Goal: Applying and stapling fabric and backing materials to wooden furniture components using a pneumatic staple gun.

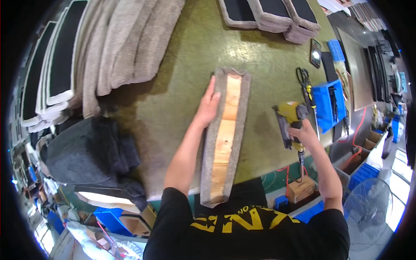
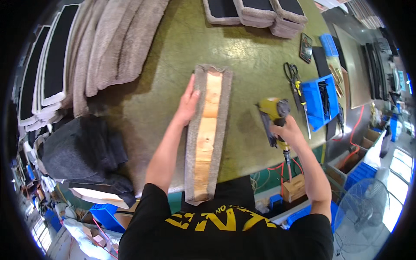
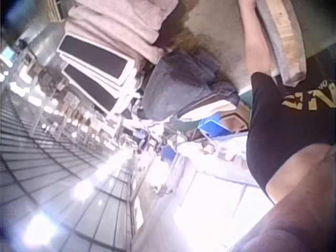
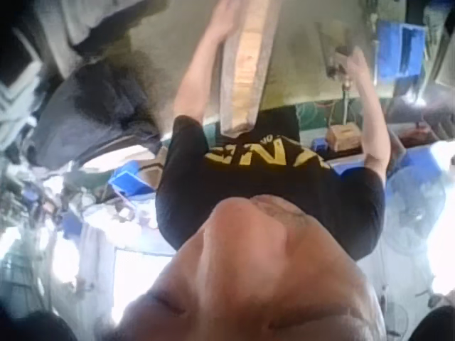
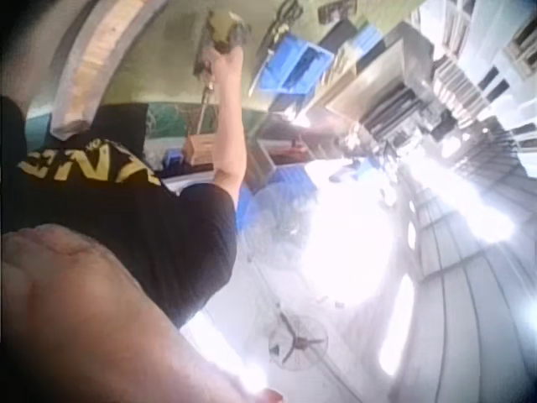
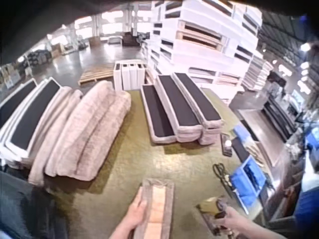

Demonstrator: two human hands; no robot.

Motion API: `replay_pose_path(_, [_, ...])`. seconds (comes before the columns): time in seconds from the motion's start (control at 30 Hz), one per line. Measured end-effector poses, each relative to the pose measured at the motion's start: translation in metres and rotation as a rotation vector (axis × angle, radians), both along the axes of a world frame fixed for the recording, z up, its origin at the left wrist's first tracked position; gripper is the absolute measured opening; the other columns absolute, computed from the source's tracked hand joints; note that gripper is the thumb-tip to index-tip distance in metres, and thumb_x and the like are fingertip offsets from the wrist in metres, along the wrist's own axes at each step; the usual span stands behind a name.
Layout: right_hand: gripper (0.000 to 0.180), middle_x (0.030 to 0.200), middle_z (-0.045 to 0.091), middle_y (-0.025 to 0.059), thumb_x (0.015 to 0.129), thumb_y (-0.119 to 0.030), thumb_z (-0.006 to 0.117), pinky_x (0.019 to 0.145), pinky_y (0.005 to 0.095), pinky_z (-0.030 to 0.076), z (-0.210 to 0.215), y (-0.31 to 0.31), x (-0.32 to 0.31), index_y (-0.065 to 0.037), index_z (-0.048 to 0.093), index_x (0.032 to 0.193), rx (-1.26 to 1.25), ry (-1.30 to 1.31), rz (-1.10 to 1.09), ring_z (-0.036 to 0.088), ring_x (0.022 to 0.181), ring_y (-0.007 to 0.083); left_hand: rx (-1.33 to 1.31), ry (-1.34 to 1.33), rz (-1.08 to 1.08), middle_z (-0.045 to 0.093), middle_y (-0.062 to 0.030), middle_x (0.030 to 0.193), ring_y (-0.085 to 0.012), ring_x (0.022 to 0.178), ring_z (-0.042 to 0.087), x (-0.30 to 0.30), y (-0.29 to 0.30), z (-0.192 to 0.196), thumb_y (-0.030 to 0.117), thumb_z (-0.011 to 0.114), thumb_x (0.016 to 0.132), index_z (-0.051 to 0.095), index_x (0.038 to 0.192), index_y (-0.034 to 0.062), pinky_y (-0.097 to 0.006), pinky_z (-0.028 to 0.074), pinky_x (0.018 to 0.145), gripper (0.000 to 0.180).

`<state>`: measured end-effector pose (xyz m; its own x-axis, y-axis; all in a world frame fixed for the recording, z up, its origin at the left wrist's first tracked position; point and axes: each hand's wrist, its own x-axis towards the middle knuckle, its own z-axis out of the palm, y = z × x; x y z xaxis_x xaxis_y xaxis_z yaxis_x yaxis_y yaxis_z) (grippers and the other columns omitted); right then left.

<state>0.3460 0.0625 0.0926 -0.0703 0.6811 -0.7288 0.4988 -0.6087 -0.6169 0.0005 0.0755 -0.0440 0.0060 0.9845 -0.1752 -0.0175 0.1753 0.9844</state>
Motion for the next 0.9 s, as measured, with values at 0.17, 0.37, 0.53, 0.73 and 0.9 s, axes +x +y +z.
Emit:
replay_pose_path(0.17, [0.031,0.075,0.067,0.0127,0.071,-0.015,0.073,0.065,0.0381,0.053,0.026,0.062,-0.069,0.004,0.064,0.095,0.215,-0.043,0.578,0.066,0.068,0.0219,-0.093,-0.151,-0.020,0.034,-0.0164,0.159,-0.0215,0.144,0.035,0.011,-0.001,0.004,0.008,0.055,0.099,0.022,0.160,0.0096,-0.032,0.029,0.117,0.069])
replay_pose_path(0.37, [0.033,0.076,0.066,0.0271,0.069,-0.023,0.072,0.072,0.0443,0.054,-0.008,0.104,-0.117,0.007,0.064,0.079,0.439,-0.241,0.800,0.069,0.077,0.0390,-0.099,-0.179,-0.017,0.041,-0.0156,0.156,-0.0213,0.140,0.042,0.014,-0.007,0.006,0.007,0.063,0.093,0.022,0.160,0.0119,-0.032,0.034,0.114,0.079])
replay_pose_path(0.53, [0.033,0.081,0.067,0.0277,0.070,-0.021,0.072,0.076,0.0458,0.054,-0.013,0.108,-0.120,0.008,0.064,0.083,0.472,-0.260,0.849,0.068,0.081,0.0422,-0.116,-0.186,-0.017,0.047,-0.0108,0.150,-0.0180,0.129,0.050,0.016,-0.004,0.004,0.002,0.067,0.088,0.021,0.161,0.0131,-0.032,0.040,0.109,0.087])
replay_pose_path(0.73, [0.031,0.082,0.068,0.0272,0.070,-0.019,0.071,0.076,0.0456,0.054,-0.004,0.105,-0.127,0.006,0.065,0.087,0.423,-0.229,0.866,0.068,0.081,0.0427,-0.141,-0.194,-0.068,0.048,-0.0137,0.148,-0.0195,0.130,0.050,0.011,-0.003,0.009,0.001,0.075,0.082,0.017,0.160,0.0097,-0.032,0.039,0.110,0.098])
replay_pose_path(0.9, [0.029,0.078,0.067,0.0249,0.069,-0.017,0.071,0.073,0.0446,0.053,-0.012,0.095,-0.119,0.006,0.063,0.085,0.388,-0.184,0.922,0.066,0.076,0.0399,-0.119,-0.257,-0.076,0.050,-0.0123,0.147,-0.0196,0.129,0.051,0.015,-0.004,0.009,-0.002,0.078,0.078,0.010,0.161,0.0085,-0.032,0.040,0.109,0.108])
